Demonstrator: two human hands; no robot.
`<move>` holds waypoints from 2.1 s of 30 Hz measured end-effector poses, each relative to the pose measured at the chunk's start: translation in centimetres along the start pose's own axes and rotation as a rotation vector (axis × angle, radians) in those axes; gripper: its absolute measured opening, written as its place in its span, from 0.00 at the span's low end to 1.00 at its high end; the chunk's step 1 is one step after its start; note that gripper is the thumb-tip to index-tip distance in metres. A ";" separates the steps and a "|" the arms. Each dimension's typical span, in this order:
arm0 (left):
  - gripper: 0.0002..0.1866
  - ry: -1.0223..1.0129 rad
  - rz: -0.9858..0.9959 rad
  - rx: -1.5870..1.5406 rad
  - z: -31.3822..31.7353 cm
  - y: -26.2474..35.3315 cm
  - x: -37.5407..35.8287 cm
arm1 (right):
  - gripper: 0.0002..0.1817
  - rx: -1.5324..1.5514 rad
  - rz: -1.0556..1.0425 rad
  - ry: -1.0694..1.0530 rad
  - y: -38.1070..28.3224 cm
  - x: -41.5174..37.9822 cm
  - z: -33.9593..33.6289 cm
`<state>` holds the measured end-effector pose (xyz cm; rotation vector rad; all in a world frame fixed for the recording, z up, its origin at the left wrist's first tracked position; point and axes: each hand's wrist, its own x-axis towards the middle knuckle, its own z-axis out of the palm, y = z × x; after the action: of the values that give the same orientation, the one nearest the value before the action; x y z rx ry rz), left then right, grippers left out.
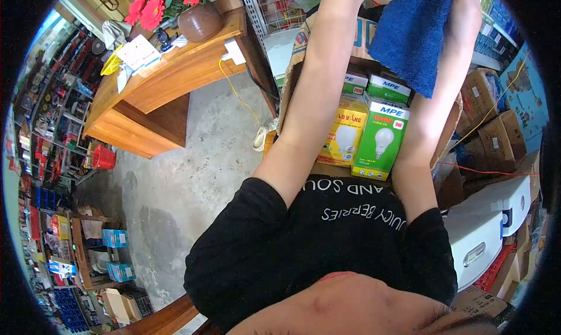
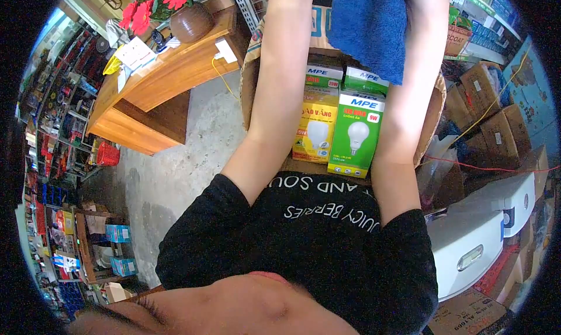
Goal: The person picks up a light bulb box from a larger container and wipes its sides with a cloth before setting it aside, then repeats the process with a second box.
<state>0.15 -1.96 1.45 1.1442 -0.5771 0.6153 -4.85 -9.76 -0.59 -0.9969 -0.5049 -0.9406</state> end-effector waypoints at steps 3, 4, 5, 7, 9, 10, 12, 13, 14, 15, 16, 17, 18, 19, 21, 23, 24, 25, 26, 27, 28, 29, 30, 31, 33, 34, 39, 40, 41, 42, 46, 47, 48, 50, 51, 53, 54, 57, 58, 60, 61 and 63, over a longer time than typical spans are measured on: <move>0.35 -0.194 0.066 -0.105 -0.9 -0.3 -0.3 | 0.21 0.007 -0.004 0.012 0.0 0.5 0.2; 0.36 -0.255 0.078 -0.130 -1.1 -0.4 -0.4 | 0.21 0.008 0.001 0.014 -0.1 0.2 0.1; 0.36 -0.306 0.081 -0.151 -1.3 -0.4 -0.4 | 0.21 0.008 -0.003 0.020 -0.1 0.4 0.1; 0.37 -0.409 0.084 -0.181 -1.6 -0.5 -0.5 | 0.21 0.016 -0.001 0.026 -0.1 0.7 0.2; 0.37 -0.505 0.074 -0.199 -2.0 -0.5 -0.5 | 0.22 0.032 -0.003 0.053 -0.4 0.8 0.3; 0.38 -0.539 0.069 -0.220 -2.1 -0.5 -0.5 | 0.22 0.042 0.000 0.063 -0.5 0.8 0.3; 0.39 -0.590 0.050 -0.250 -2.2 -0.6 -0.6 | 0.22 0.080 0.010 0.084 -0.8 0.9 0.5; 0.39 -0.608 0.034 -0.292 -2.2 -0.6 -0.7 | 0.22 0.111 0.025 0.094 -0.9 0.8 0.6; 0.38 -0.591 0.051 -0.303 -2.2 -0.6 -0.7 | 0.22 0.162 0.048 0.109 -1.2 0.8 0.7; 0.38 -0.576 0.060 -0.306 -2.2 -0.6 -0.7 | 0.22 0.241 0.084 0.121 -1.6 0.8 0.7; 0.38 -0.546 0.072 -0.307 -2.2 -0.6 -0.7 | 0.22 0.386 0.162 0.140 -1.8 0.8 0.6; 0.37 -0.518 0.085 -0.301 -2.1 -0.6 -0.7 | 0.22 0.599 0.299 0.149 -2.3 1.0 0.3; 0.37 -0.487 0.096 -0.297 -2.1 -0.5 -0.7 | 0.22 0.799 0.492 0.126 -2.7 1.5 -0.9; 0.37 -0.458 0.102 -0.291 -2.1 -0.6 -0.7 | 0.22 0.997 0.688 0.099 -3.2 2.1 -2.1; 0.36 -0.408 0.113 -0.282 -2.1 -0.6 -0.7 | 0.22 1.388 1.085 0.035 -3.8 3.1 -4.0; 0.35 -0.375 0.124 -0.278 -2.1 -0.6 -0.6 | 0.21 1.579 1.288 -0.001 -3.0 2.6 -3.3; 0.35 -0.360 0.125 -0.276 -2.1 -0.6 -0.6 | 0.21 1.503 1.206 -0.018 -2.9 2.6 -3.3; 0.34 -0.347 0.129 -0.271 -2.0 -0.6 -0.6 | 0.21 1.421 1.114 -0.027 -2.6 2.6 -3.1; 0.34 -0.333 0.133 -0.273 -2.0 -0.6 -0.6 | 0.21 1.132 0.801 -0.024 -2.7 2.1 -2.1; 0.34 -0.323 0.134 -0.269 -2.0 -0.6 -0.6 | 0.21 0.561 0.340 0.025 -2.1 0.9 -0.9; 0.33 -0.313 0.136 -0.272 -2.0 -0.7 -0.6 | 0.21 0.302 0.177 0.045 -1.8 0.5 -0.5; 0.33 -0.305 0.138 -0.269 -1.9 -0.6 -0.6 | 0.21 0.187 0.099 0.053 -1.4 0.6 -0.4; 0.32 -0.297 0.137 -0.268 -1.9 -0.6 -0.6 | 0.21 0.133 0.059 0.054 -1.2 0.6 -0.5; 0.32 -0.288 0.141 -0.265 -1.9 -0.6 -0.6 | 0.21 0.109 0.043 0.052 -1.0 0.5 -0.6; 0.31 -0.277 0.143 -0.266 -1.9 -0.6 -0.7 | 0.20 0.090 0.030 0.048 -1.0 0.3 -0.4; 0.31 -0.269 0.144 -0.265 -1.9 -0.6 -0.7 | 0.20 0.081 0.029 0.046 -0.9 0.2 -0.4; 0.29 -0.251 0.153 -0.265 -1.8 -0.5 -0.8 | 0.20 0.010 0.037 0.064 -1.0 0.1 0.2; 0.29 -0.249 0.153 -0.267 -1.7 -0.4 -0.8 | 0.20 -0.007 0.036 0.070 -1.0 -0.2 0.3; 0.28 -0.249 0.156 -0.267 -1.7 -0.4 -0.7 | 0.20 -0.020 0.044 0.079 -1.0 -0.1 0.5; 0.28 -0.250 0.158 -0.270 -1.7 -0.4 -0.8 | 0.20 -0.026 0.049 0.086 -1.2 -0.4 0.7; 0.26 -0.261 0.175 -0.283 -1.7 -0.2 -0.8 | 0.19 -0.051 0.108 0.139 -2.2 -0.7 1.8; 0.26 -0.267 0.181 -0.288 -1.7 -0.2 -0.8 | 0.19 -0.025 0.090 0.121 -1.6 -0.4 1.2; 0.26 -0.275 0.188 -0.290 -1.7 -0.2 -0.8 | 0.20 0.002 0.074 0.102 -1.1 -0.2 0.7; 0.25 -0.305 0.198 -0.307 -1.7 -0.1 -0.8 | 0.20 -0.025 0.038 0.085 -0.6 0.0 0.3; 0.25 -0.322 0.208 -0.317 -1.7 -0.1 -0.7 | 0.20 -0.029 0.031 0.077 -0.5 0.3 0.3; 0.24 -0.383 0.233 -0.348 -1.9 0.0 -0.7 | 0.20 -0.040 0.020 0.065 -0.3 0.4 0.2; 0.24 -0.423 0.256 -0.367 -2.0 0.0 -0.7 | 0.20 -0.043 0.013 0.055 -0.2 0.5 0.1; 0.23 -0.450 0.282 -0.417 -2.2 -0.1 -0.6 | 0.20 -0.054 0.000 0.040 0.0 0.4 -0.3; 0.23 -0.445 0.283 -0.427 -2.2 -0.1 -0.6 | 0.21 -0.058 -0.001 0.032 0.0 0.5 -0.4; 0.24 -0.455 0.261 -0.439 -2.4 -0.1 -0.7 | 0.21 -0.059 -0.005 0.022 0.1 0.2 -0.4; 0.24 -0.458 0.253 -0.443 -2.4 -0.1 -0.7 | 0.21 -0.060 -0.007 0.018 0.1 0.2 -0.4; 0.24 -0.425 0.249 -0.450 -2.3 0.0 -0.8 | 0.21 -0.065 -0.010 0.015 0.2 0.1 -0.5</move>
<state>-0.17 0.11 0.12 0.7788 -1.1729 0.4196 -4.64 -10.20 -0.81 -1.0464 -0.4696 -0.9776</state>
